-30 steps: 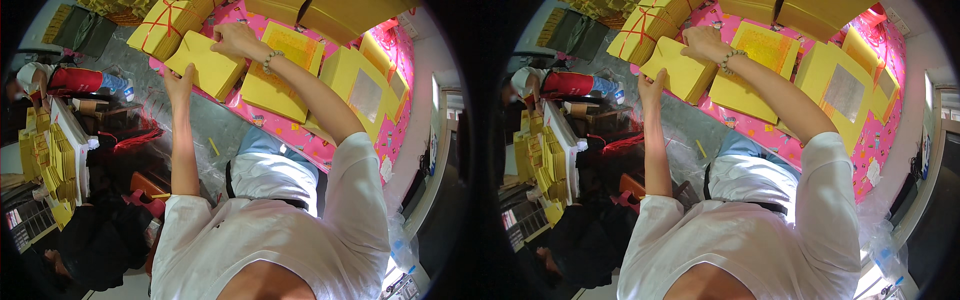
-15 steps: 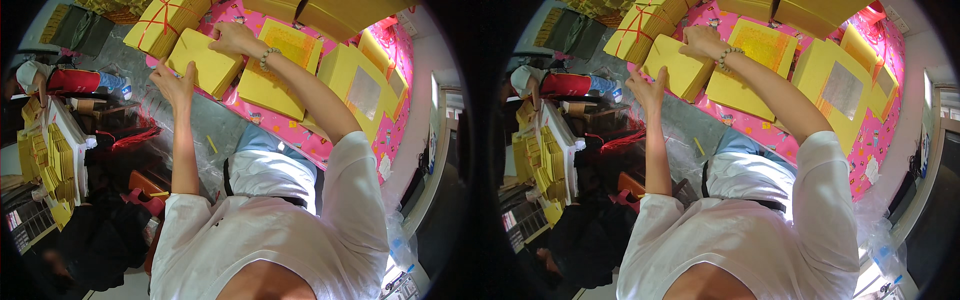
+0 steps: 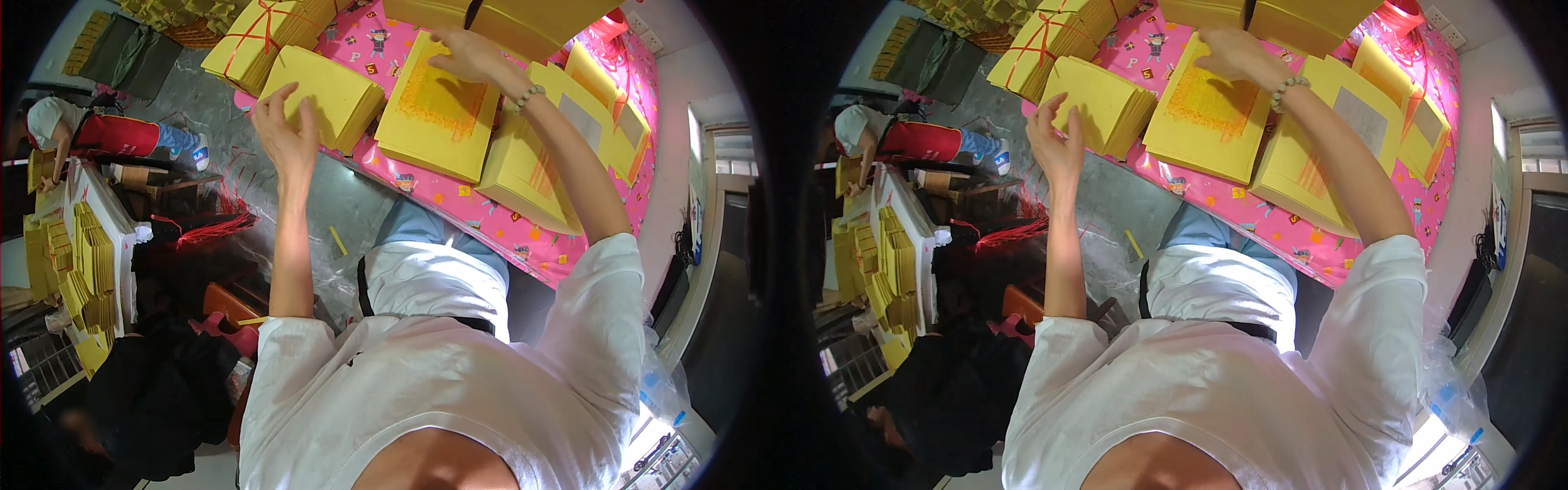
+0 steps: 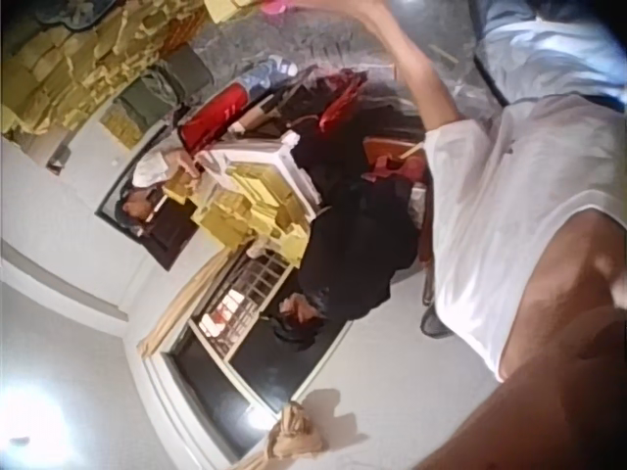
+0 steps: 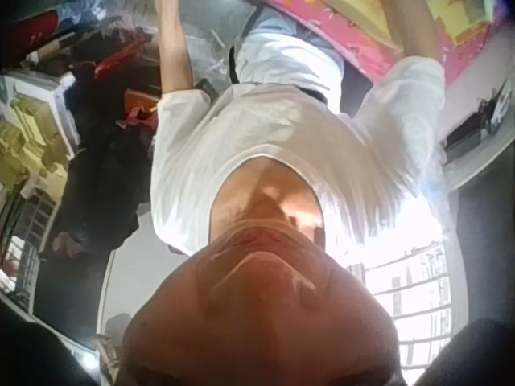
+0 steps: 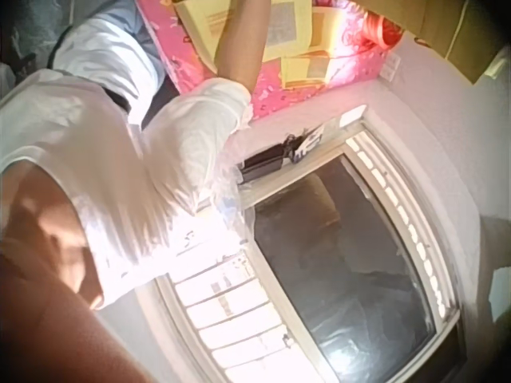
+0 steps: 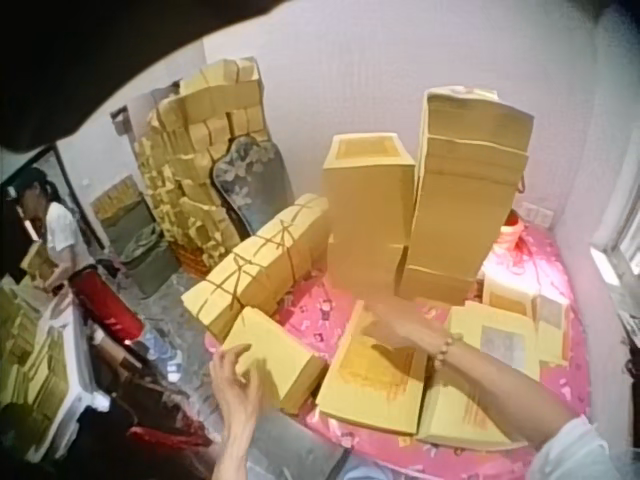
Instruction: Counting and inspecting stacks of yellow joss paper.
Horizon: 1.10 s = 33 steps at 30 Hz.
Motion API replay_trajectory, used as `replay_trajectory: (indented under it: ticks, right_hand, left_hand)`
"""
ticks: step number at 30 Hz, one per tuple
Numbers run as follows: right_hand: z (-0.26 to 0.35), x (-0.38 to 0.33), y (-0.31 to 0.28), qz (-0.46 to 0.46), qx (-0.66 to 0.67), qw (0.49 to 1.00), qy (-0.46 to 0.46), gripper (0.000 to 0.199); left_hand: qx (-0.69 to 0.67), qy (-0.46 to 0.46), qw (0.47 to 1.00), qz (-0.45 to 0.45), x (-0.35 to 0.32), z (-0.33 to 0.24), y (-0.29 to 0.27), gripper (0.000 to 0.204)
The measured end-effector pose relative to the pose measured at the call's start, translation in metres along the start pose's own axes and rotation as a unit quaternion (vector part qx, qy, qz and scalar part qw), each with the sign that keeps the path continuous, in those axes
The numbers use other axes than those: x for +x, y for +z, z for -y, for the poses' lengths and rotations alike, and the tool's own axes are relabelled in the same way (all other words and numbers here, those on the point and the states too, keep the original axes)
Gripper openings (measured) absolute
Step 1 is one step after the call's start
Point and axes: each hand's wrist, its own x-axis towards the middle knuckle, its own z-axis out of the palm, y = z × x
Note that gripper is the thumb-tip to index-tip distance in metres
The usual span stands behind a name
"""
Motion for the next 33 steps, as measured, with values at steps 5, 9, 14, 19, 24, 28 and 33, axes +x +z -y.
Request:
replay_trajectory:
  ticks: [5,9,14,19,24,28,33]
  right_hand:
    - [-0.035,-0.014,-0.007,0.081,-0.017,0.987,0.138,0.059]
    - [-0.048,-0.016,0.003,0.111,0.001,0.983,0.145,0.061]
    - [-0.054,-0.015,0.012,0.089,0.025,0.987,0.129,0.06]
    - [-0.049,-0.016,0.011,0.089,0.021,0.989,0.118,0.058]
    - [-0.049,-0.018,0.015,0.088,-0.001,0.991,0.103,0.056]
    - [-0.05,-0.027,0.014,0.015,-0.031,0.996,0.088,0.053]
    - [-0.004,-0.049,-0.026,0.01,-0.052,0.996,0.067,0.043]
  left_hand:
    - [-0.191,-0.05,0.961,0.196,-0.042,-0.061,-0.006,0.042]
    - [-0.106,0.014,0.957,0.269,-0.069,-0.072,0.007,0.082]
    - [-0.16,-0.038,0.945,0.283,-0.073,-0.072,0.019,0.081]
    - [-0.163,-0.029,0.947,0.276,-0.076,-0.069,0.02,0.077]
    - [-0.167,-0.027,0.945,0.279,-0.078,-0.069,0.02,0.073]
    - [-0.163,-0.012,0.953,0.256,-0.072,-0.077,0.017,0.072]
    - [-0.122,0.077,0.959,0.243,-0.064,-0.083,0.007,0.058]
